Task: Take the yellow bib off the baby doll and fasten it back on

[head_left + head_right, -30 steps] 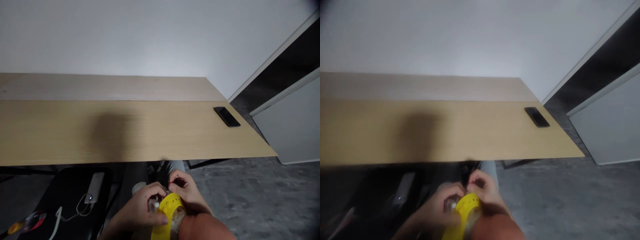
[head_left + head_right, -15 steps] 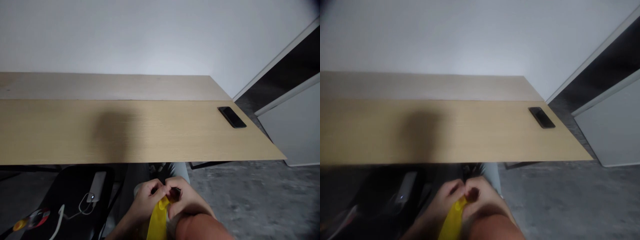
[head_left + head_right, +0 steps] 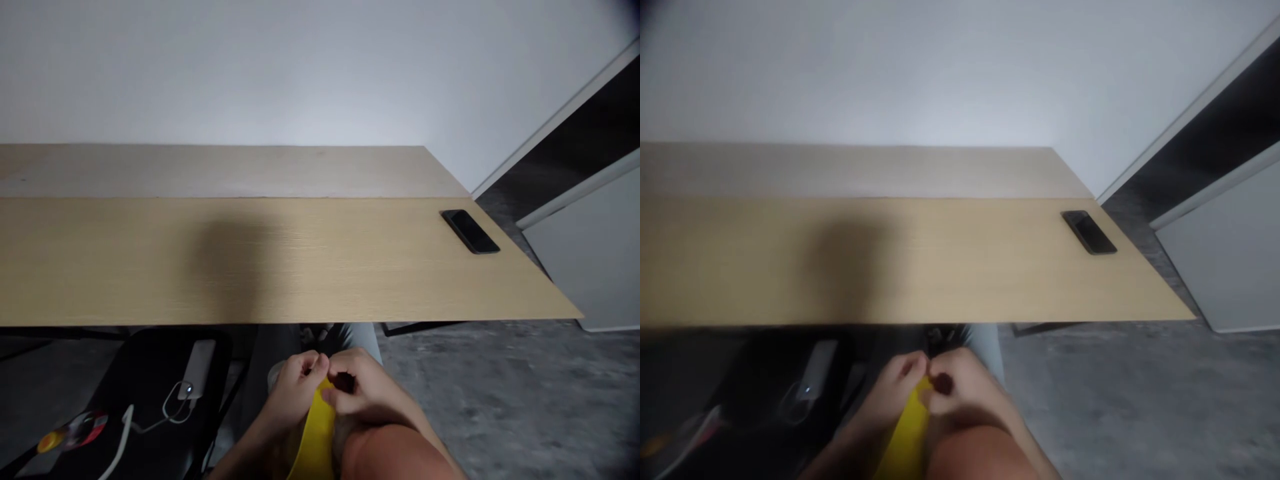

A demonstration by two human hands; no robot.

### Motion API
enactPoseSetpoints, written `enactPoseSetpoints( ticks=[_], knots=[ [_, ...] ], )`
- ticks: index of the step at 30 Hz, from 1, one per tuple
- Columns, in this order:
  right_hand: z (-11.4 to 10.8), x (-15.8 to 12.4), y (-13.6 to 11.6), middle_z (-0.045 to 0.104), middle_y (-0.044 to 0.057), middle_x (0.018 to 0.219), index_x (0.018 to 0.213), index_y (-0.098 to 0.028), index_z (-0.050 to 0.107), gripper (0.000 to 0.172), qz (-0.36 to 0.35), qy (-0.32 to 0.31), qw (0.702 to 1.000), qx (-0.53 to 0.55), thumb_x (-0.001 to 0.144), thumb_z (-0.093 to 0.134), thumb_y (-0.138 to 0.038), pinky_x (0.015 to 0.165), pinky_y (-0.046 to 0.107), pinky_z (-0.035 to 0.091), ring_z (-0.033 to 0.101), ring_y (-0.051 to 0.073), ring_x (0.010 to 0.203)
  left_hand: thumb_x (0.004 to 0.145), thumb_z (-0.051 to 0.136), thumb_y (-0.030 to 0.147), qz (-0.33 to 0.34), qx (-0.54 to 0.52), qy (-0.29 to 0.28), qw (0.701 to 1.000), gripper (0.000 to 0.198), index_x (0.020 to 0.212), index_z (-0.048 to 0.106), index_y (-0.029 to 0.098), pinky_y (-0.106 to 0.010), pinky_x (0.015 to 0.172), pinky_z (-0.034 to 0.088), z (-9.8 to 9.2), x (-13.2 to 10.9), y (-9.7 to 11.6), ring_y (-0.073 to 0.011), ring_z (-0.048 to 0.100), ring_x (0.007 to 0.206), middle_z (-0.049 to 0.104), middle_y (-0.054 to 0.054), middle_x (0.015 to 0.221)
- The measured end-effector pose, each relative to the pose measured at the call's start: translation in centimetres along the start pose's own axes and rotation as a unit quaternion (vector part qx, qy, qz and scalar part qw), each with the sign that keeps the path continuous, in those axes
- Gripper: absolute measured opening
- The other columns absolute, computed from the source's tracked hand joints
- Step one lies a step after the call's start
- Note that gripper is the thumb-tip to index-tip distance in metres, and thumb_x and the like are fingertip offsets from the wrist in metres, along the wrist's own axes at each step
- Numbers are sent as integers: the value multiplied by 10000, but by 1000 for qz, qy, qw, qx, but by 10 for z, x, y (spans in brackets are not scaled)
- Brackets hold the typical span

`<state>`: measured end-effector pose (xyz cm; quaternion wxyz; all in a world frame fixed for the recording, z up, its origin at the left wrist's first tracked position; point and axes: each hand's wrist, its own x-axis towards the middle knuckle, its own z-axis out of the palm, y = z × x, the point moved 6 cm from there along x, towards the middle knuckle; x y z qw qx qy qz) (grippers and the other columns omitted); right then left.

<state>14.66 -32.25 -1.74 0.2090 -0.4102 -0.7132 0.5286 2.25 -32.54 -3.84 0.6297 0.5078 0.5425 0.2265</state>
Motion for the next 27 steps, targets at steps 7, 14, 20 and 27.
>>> enactPoseSetpoints(
  ticks=[7,14,20,27],
  knots=[
    [2,-5,11,403,-45,572,602,-140,455,256,-23,3,1000,-19,800,607,-199,544,224,232,377,63,570,671,741,336,29,47,-145,988,220,772,676,152,-228,712,389,-9,-10,16,-158,531,803,622,4,828],
    [-1,-4,3,548,-36,661,723,-151,584,80,-16,37,999,34,786,629,-171,543,195,296,465,70,595,624,766,301,17,35,-149,988,209,743,687,148,-223,689,372,-12,-11,11,-145,502,768,599,13,808],
    [0,-6,4,563,-41,704,856,-166,611,164,-22,15,998,51,832,680,-313,561,195,311,460,71,612,648,768,317,47,3,-108,993,186,664,709,142,-227,682,382,-6,-8,4,-148,543,759,624,-5,793],
    [2,-4,6,534,-64,715,839,-170,558,366,-6,-27,997,72,779,781,-454,555,182,286,426,55,626,718,763,391,77,-9,-99,992,260,645,744,141,-239,695,412,-3,-8,1,-176,604,812,670,-47,861]
  ],
)
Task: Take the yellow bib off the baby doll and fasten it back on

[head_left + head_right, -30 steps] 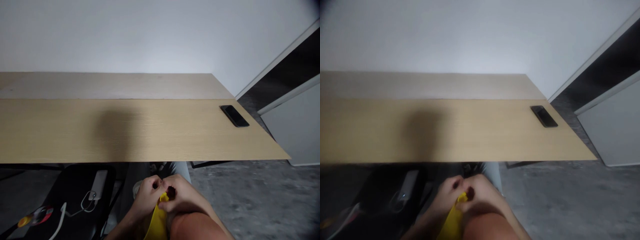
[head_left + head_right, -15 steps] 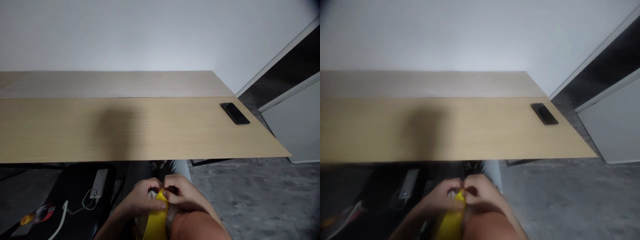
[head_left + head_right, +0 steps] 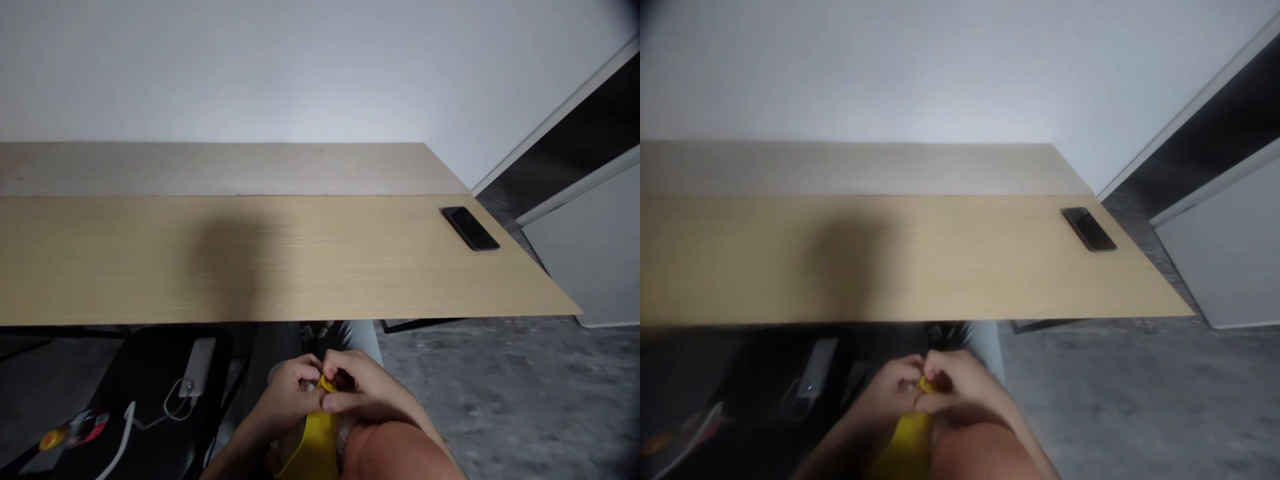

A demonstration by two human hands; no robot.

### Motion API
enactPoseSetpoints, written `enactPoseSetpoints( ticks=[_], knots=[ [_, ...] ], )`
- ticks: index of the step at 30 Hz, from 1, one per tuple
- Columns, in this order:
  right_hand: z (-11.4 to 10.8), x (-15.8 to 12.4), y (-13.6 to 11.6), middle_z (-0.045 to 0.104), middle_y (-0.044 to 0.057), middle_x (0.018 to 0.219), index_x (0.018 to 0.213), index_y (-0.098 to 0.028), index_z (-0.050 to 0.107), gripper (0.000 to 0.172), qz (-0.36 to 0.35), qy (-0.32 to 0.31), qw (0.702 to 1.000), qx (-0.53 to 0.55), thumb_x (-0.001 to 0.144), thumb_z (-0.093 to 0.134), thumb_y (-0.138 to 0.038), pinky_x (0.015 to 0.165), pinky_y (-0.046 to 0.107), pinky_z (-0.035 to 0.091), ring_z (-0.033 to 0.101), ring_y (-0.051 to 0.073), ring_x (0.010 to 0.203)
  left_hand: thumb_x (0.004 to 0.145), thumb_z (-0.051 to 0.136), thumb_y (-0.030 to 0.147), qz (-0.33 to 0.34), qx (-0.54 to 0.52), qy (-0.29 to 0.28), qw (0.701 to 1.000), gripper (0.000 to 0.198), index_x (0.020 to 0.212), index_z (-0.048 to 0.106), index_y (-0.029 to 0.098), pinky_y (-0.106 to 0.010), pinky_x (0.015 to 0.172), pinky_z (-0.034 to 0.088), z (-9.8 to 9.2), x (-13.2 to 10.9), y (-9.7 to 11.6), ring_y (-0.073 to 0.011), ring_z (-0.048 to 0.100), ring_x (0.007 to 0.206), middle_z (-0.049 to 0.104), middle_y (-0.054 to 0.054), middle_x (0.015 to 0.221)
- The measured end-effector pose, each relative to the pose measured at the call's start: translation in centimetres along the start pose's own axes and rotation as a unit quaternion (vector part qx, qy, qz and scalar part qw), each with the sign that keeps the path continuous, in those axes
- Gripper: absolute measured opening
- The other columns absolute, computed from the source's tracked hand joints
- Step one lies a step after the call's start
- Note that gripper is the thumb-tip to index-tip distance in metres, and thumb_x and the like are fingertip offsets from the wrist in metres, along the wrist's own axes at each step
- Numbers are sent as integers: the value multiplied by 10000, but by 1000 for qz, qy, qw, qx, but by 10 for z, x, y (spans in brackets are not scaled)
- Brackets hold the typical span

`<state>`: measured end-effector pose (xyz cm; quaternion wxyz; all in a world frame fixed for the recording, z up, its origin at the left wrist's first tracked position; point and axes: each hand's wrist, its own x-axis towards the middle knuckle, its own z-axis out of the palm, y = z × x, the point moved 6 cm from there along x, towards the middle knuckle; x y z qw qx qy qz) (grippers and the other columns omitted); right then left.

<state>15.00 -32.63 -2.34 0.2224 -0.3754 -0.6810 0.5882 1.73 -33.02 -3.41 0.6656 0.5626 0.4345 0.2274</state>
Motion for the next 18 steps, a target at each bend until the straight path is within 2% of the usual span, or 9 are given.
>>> enactPoseSetpoints(
  ticks=[5,10,18],
  knots=[
    [0,0,-4,559,-26,764,858,-161,564,321,-26,-2,999,-43,988,511,-450,633,206,324,481,76,692,728,724,300,-9,9,-15,1000,162,723,767,144,-241,739,421,0,-1,2,-178,605,852,662,-43,893],
    [-1,-4,12,469,-37,680,821,-157,529,390,19,38,999,-11,988,493,-507,563,218,267,401,75,631,767,642,257,-17,21,-25,999,151,708,725,145,-236,751,416,1,-2,8,-166,588,857,636,-28,888],
    [-3,-6,16,464,-22,697,821,-160,495,427,38,67,996,34,994,452,-548,577,228,295,408,92,646,794,607,244,-12,15,-63,998,135,769,696,146,-229,734,403,2,-4,16,-156,551,865,583,-20,924]
  ],
)
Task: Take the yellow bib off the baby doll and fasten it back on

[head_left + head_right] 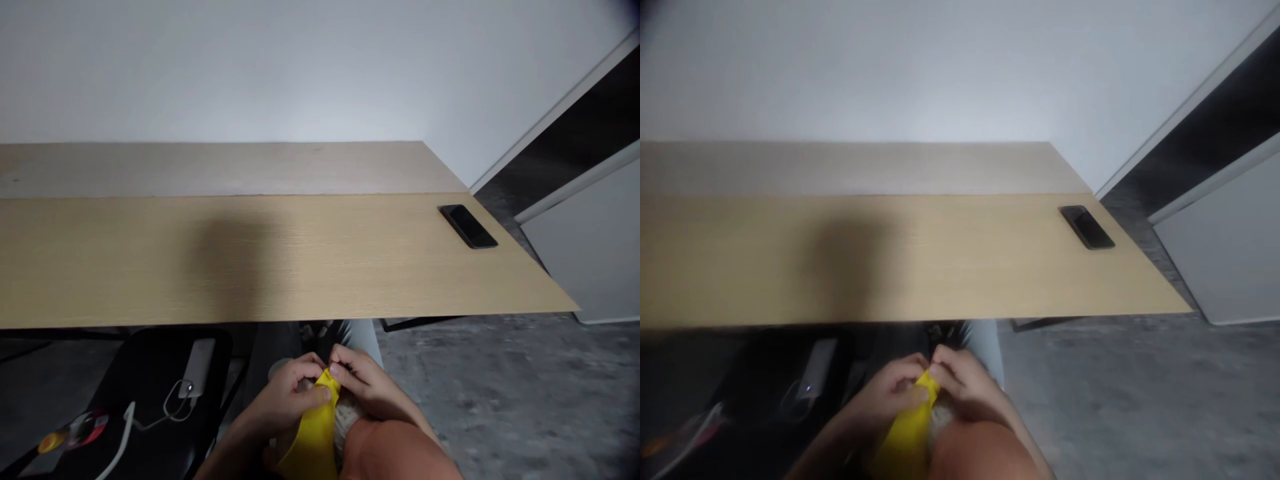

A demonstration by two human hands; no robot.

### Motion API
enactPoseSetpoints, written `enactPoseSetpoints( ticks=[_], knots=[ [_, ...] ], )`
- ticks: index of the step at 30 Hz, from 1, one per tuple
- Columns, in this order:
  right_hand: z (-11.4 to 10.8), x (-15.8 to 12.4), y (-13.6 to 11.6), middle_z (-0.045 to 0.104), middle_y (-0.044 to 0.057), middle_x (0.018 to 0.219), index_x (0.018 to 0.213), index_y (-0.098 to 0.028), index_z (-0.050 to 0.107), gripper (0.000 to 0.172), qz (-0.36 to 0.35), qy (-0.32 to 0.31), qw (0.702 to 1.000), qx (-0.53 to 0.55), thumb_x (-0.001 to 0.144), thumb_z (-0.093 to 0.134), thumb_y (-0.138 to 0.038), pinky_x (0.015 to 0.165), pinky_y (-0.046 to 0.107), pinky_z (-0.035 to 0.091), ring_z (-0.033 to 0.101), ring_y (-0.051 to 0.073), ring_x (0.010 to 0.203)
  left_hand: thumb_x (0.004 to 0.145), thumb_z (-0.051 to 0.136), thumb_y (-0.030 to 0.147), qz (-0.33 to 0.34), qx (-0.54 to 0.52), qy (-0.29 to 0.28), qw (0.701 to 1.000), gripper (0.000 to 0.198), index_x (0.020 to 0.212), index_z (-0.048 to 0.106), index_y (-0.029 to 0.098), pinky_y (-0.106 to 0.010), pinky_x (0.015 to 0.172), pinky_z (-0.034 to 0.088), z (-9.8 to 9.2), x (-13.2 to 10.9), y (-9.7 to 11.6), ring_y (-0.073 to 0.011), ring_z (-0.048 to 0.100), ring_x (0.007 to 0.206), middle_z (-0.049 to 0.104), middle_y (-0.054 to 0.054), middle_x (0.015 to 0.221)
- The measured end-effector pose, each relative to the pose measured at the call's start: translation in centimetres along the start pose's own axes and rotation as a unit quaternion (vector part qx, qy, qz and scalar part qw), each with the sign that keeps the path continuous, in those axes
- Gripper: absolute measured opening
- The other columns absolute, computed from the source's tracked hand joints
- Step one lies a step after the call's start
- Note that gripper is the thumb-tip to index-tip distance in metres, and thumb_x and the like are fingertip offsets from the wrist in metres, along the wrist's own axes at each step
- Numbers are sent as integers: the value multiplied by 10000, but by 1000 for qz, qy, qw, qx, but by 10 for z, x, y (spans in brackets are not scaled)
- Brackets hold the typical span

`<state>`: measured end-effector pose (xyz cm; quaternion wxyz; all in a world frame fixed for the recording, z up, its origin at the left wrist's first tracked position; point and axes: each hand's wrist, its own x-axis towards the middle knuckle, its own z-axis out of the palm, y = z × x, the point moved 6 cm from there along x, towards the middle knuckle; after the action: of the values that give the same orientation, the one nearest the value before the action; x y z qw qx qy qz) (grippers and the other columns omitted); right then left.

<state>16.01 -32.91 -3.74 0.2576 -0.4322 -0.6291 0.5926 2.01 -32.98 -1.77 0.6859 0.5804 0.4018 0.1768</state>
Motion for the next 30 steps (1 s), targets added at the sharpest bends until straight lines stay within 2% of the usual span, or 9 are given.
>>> enactPoseSetpoints(
  ticks=[7,13,23,26,28,30],
  knots=[
    [0,-4,4,420,-26,694,821,-160,477,410,2,38,998,51,999,460,-530,568,235,280,369,90,640,782,594,195,9,-9,-12,1000,86,762,661,147,-229,757,402,0,-4,4,-157,539,890,558,-20,929],
    [-1,-4,7,408,-24,731,834,-159,463,404,-4,68,994,83,1004,457,-526,595,230,298,357,88,665,778,545,157,1,-38,-25,999,93,797,635,149,-215,673,379,2,-4,2,-133,502,825,527,-13,952],
    [-1,-6,10,440,-10,782,867,-169,466,377,-19,81,994,71,1032,402,-502,643,231,335,396,95,709,758,514,136,-4,-63,-42,997,146,836,636,148,-224,670,378,3,-6,3,-137,499,815,528,-23,974],
    [1,-7,11,439,-7,771,867,-173,457,387,-11,79,992,96,1022,413,-525,619,229,336,404,95,690,749,520,148,0,-62,-42,997,160,840,651,152,-235,697,387,2,-6,4,-151,507,845,541,-29,983],
    [1,-8,16,446,-8,765,897,-184,445,385,17,86,984,154,1015,408,-548,588,228,342,416,98,664,707,524,135,7,-64,-36,997,231,875,679,163,-244,726,390,2,-6,4,-163,517,869,558,-25,973],
    [1,-10,20,450,-10,767,924,-194,432,381,46,104,971,210,1012,401,-564,573,229,357,425,101,645,633,520,116,11,-66,-23,997,403,980,713,186,-253,753,391,0,-6,3,-174,525,888,581,-19,972]
  ],
)
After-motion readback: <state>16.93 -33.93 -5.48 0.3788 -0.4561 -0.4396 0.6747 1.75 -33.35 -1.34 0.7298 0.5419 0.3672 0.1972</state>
